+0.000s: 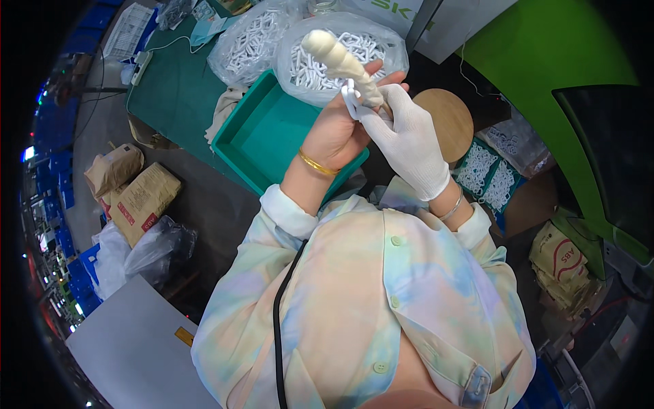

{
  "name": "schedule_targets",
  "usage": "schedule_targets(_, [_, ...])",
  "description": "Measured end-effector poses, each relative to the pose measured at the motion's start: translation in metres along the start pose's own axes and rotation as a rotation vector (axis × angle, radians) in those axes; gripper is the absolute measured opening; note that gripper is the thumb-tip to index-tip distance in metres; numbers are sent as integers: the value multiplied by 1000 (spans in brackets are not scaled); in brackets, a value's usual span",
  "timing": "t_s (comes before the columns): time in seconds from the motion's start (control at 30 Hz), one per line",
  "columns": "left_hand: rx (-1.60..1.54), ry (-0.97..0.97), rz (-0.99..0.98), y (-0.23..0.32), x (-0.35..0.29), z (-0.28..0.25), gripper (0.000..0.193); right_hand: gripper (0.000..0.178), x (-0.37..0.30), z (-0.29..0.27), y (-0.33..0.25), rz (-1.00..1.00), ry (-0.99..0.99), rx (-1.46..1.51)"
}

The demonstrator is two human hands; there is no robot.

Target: The person cleans plastic links using a cloth-wrapped rod, rearranges a cardboard box and trays, and sorts the plastic links between green trays and plastic bags by hand while wiping them.

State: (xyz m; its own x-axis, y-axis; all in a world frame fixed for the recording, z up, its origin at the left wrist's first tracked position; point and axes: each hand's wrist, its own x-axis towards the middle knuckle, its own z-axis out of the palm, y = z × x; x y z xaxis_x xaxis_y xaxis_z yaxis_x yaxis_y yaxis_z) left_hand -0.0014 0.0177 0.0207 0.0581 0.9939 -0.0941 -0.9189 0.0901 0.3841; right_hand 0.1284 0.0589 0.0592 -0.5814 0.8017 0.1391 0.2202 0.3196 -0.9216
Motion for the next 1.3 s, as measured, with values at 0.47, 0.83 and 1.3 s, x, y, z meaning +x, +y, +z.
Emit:
schedule_targets(0.47, [-40,103,137,21,-4,1,41,20,-9,-22,28,22,104,-207])
schedule_targets(0.83, [-234,4,163,50,1,-16,43,19,-30,-18,20,14,-148,-181])
schedule_targets(1.3, [2283,483,583,133,34,-123,82,29,22,-50,102,212,137,-156])
